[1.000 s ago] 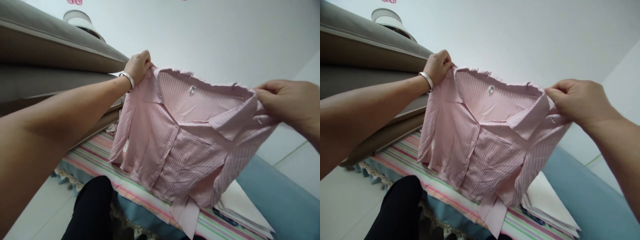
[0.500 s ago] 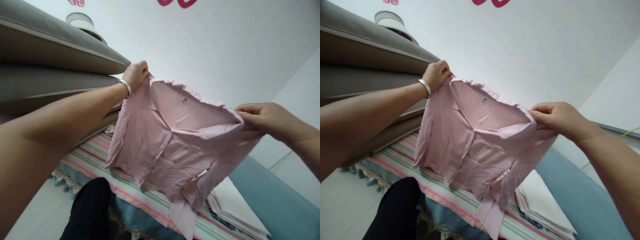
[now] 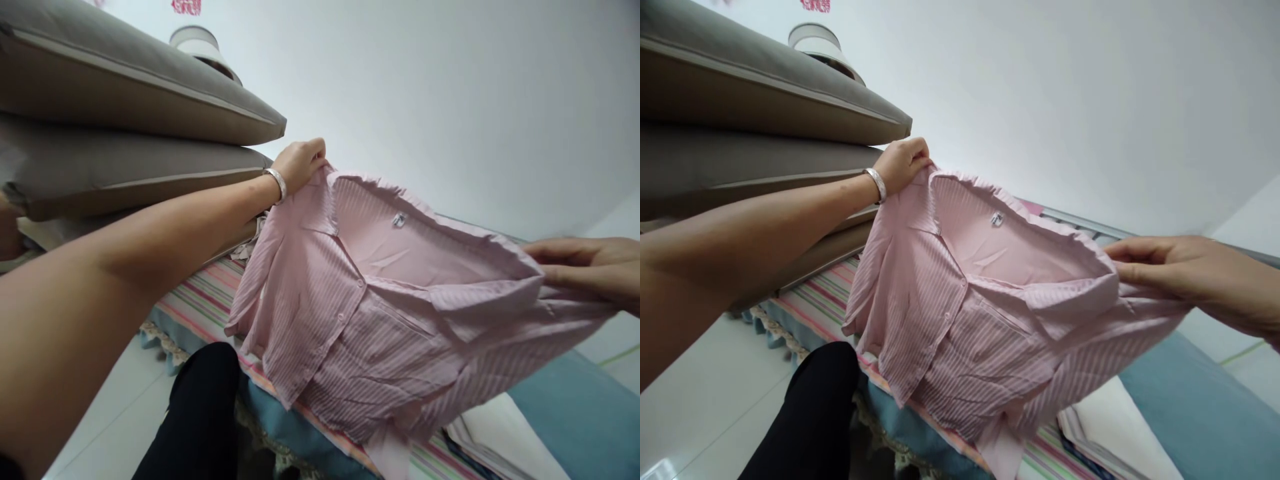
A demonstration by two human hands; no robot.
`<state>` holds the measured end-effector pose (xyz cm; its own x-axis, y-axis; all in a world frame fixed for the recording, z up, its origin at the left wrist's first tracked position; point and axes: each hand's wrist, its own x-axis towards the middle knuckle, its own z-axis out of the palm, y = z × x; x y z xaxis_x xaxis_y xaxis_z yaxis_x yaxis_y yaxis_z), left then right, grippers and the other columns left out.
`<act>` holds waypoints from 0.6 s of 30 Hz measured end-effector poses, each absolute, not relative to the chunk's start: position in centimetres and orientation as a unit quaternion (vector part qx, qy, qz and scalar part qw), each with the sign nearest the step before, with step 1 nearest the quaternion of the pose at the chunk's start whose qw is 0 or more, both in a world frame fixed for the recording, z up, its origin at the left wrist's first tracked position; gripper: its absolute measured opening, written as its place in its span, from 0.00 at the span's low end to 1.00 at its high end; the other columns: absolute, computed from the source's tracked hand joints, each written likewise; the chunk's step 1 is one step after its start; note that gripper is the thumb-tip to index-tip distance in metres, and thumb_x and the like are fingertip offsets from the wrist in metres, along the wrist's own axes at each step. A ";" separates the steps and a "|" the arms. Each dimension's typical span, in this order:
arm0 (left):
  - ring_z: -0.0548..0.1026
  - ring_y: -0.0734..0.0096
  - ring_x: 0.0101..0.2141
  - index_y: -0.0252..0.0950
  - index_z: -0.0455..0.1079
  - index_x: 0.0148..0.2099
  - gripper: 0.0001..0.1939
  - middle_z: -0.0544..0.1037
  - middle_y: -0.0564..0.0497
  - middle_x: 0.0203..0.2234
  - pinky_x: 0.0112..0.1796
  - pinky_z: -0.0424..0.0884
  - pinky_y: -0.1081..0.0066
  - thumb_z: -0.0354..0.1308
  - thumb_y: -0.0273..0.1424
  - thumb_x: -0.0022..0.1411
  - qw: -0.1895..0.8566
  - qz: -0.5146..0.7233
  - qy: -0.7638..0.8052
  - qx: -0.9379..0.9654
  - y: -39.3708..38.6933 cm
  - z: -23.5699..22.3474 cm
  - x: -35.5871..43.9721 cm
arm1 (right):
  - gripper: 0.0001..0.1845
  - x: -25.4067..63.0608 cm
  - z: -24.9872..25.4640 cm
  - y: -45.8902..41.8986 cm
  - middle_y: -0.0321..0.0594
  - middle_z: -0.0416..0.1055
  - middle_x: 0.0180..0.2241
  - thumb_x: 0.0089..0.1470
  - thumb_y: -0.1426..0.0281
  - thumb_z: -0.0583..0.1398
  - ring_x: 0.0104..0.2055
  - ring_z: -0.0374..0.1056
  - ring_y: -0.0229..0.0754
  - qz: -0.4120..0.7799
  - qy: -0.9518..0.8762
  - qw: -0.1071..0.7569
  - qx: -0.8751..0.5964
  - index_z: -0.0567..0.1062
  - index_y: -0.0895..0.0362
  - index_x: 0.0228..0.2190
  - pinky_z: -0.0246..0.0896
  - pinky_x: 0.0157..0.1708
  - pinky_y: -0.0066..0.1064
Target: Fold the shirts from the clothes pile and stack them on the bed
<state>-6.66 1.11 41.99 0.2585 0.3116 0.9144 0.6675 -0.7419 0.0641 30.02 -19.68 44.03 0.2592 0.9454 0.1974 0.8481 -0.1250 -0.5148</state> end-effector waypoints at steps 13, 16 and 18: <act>0.69 0.71 0.25 0.36 0.67 0.33 0.09 0.72 0.52 0.23 0.28 0.60 0.74 0.50 0.35 0.60 0.088 -0.368 -0.385 -0.842 9.8 31.1 -2.7 | 0.12 31.4 34.6 -9.1 0.36 0.74 0.24 0.44 0.64 0.56 0.28 0.67 0.38 -0.037 -0.634 0.140 -0.760 0.77 0.56 0.22 0.56 0.26 0.25; 0.67 0.74 0.22 0.36 0.66 0.31 0.09 0.69 0.55 0.20 0.27 0.58 0.75 0.52 0.35 0.60 0.096 -0.347 -0.402 -0.842 12.7 31.0 -0.9 | 0.10 32.7 35.6 -4.4 0.36 0.73 0.22 0.45 0.64 0.57 0.25 0.66 0.37 -0.149 -0.594 0.153 -0.775 0.76 0.56 0.21 0.52 0.23 0.25; 0.66 0.74 0.23 0.36 0.66 0.33 0.08 0.69 0.54 0.21 0.28 0.58 0.74 0.51 0.34 0.61 0.110 -0.374 -0.409 -0.825 13.7 33.6 0.0 | 0.12 33.2 38.1 -2.5 0.40 0.74 0.25 0.47 0.65 0.56 0.27 0.65 0.38 -0.221 -0.572 0.179 -0.769 0.77 0.57 0.24 0.52 0.25 0.26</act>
<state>-0.01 13.70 33.64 0.3869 0.5919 0.7071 0.7568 -0.6419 0.1233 33.23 -2.53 38.09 0.2479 0.8017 0.5439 0.9593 -0.2813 -0.0227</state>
